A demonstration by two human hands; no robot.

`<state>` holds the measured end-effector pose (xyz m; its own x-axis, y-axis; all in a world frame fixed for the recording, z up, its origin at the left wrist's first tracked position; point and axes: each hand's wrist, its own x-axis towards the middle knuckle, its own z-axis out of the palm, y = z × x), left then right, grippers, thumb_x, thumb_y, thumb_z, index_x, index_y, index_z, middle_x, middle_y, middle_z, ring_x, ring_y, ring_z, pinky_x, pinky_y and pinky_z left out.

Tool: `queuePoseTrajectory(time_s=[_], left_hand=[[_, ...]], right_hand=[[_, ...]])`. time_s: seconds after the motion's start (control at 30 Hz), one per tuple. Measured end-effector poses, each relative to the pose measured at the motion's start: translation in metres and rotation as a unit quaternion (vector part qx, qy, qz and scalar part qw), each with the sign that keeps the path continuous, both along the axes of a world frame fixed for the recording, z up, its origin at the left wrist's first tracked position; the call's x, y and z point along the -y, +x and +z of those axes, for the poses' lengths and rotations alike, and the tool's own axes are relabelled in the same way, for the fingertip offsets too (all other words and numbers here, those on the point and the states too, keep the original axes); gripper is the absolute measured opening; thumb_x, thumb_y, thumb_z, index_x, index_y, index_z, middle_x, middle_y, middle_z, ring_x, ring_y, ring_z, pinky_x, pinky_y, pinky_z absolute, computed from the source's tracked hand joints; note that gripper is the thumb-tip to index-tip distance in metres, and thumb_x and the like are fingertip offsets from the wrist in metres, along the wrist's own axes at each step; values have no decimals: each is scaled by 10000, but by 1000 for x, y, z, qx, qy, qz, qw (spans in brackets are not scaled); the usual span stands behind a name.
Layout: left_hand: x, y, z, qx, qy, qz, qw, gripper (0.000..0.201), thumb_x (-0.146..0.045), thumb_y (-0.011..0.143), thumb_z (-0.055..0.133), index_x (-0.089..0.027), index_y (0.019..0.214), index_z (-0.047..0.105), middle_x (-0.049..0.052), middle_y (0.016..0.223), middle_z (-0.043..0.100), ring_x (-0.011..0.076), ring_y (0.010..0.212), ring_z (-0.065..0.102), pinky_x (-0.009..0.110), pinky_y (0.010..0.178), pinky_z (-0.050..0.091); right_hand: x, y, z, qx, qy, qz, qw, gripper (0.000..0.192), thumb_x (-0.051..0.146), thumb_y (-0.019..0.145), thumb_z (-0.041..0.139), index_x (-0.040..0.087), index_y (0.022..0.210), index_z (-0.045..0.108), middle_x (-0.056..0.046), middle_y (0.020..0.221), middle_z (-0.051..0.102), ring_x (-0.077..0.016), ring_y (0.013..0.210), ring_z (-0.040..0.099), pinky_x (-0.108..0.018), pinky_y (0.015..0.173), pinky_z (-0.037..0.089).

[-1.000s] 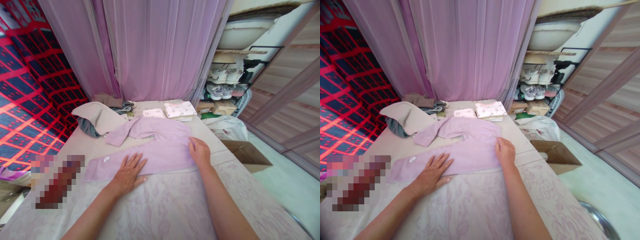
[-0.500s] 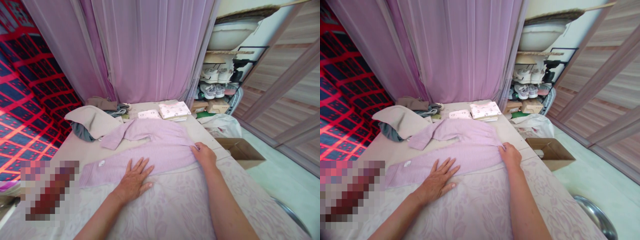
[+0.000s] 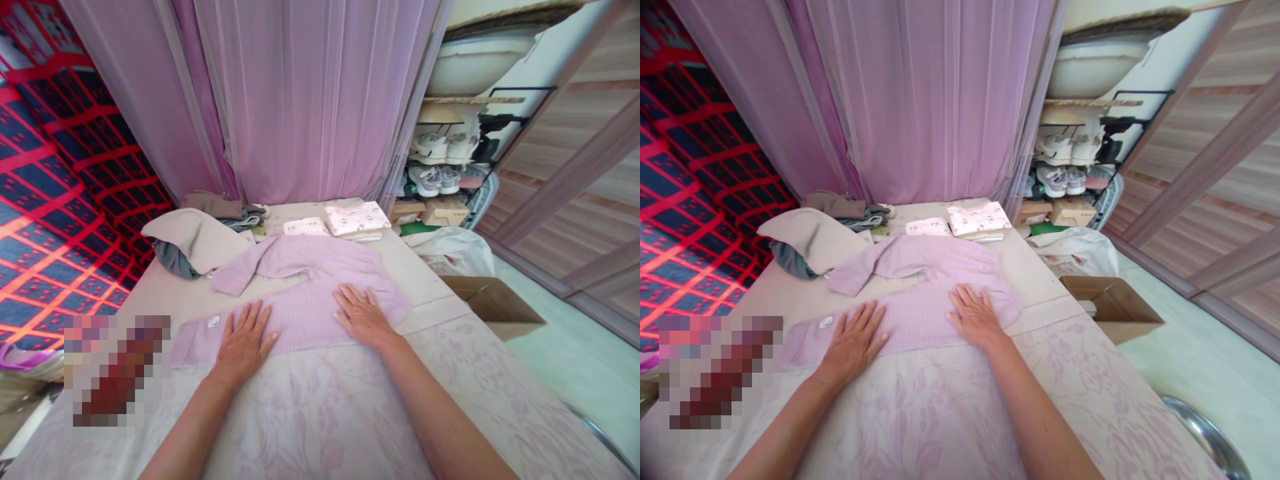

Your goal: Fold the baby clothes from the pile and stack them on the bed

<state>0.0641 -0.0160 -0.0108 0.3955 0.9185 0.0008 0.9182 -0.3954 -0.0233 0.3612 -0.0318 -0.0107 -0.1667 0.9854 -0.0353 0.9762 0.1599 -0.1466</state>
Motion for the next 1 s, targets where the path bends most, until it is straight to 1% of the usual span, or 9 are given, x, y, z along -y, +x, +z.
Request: queuePoseTrajectory(time_s=[0.1, 0.2, 0.27, 0.33, 0.43, 0.5, 0.57, 0.77, 1.0], left_hand=[[4, -14, 2, -4, -5, 20, 1000, 645, -579, 926, 282, -223, 1463, 325, 71, 1542, 267, 297, 1417, 234, 567, 1119, 168], [6, -24, 6, 3, -10, 36, 999, 681, -618, 908, 289, -216, 1457, 338, 83, 1537, 277, 306, 1411, 247, 575, 1116, 170], [7, -26, 6, 10, -6, 36, 999, 699, -637, 899, 292, -212, 1452, 349, 90, 1532, 292, 303, 1408, 256, 563, 1121, 174], [8, -27, 5, 19, 4, 34, 999, 701, -643, 896, 296, -211, 1443, 366, 96, 1524, 312, 297, 1405, 268, 545, 1126, 183], [8, -29, 0, 34, 24, 25, 999, 704, -647, 893, 304, -199, 1429, 390, 107, 1511, 340, 296, 1396, 289, 524, 1125, 209], [8, -36, -3, 42, 36, 10, 998, 698, -634, 902, 297, -183, 1426, 395, 106, 1505, 354, 286, 1393, 297, 496, 1128, 224], [9, -48, -6, 46, 47, 12, 998, 684, -608, 917, 280, -166, 1426, 393, 106, 1499, 365, 276, 1394, 296, 470, 1132, 232], [9, -82, -6, 33, 46, 88, 994, 722, -613, 911, 258, -132, 1440, 361, 142, 1493, 363, 295, 1392, 297, 519, 1134, 184], [8, -80, -8, 45, 50, 113, 991, 792, -619, 883, 303, -78, 1461, 289, 160, 1491, 358, 302, 1394, 291, 493, 1136, 191]], right_hand=[[6, 25, -1, 49, -2, -57, 997, 556, 434, 945, 272, 218, 1451, 350, -62, 1548, 254, -230, 1419, 220, -520, 1135, 143], [8, 40, -3, 78, 10, -83, 993, 564, 432, 943, 266, 200, 1450, 352, -71, 1541, 277, -216, 1413, 240, -480, 1132, 185], [7, 36, -4, 85, 17, -95, 992, 567, 436, 939, 264, 193, 1440, 369, -86, 1528, 303, -230, 1403, 264, -504, 1124, 193], [5, 21, -4, 78, 34, -90, 992, 570, 435, 937, 262, 188, 1439, 372, -99, 1526, 305, -247, 1403, 262, -536, 1122, 173], [2, -11, -3, 48, 51, -30, 997, 574, 435, 941, 254, 201, 1457, 342, -90, 1544, 265, -245, 1419, 220, -527, 1135, 145], [2, -27, -3, 34, 29, 9, 999, 568, 445, 943, 252, 218, 1454, 350, -81, 1546, 261, -238, 1420, 218, -517, 1136, 154], [2, -34, -4, 32, 3, 19, 999, 566, 456, 942, 254, 225, 1447, 363, -80, 1545, 262, -237, 1419, 223, -523, 1132, 161], [0, -26, -8, 44, 2, -22, 999, 568, 461, 940, 271, 231, 1453, 348, -70, 1548, 259, -229, 1420, 218, -515, 1133, 165], [10, -7, -12, 64, 24, -103, 992, 579, 448, 948, 252, 198, 1466, 315, -85, 1546, 259, -231, 1420, 216, -526, 1128, 163]])
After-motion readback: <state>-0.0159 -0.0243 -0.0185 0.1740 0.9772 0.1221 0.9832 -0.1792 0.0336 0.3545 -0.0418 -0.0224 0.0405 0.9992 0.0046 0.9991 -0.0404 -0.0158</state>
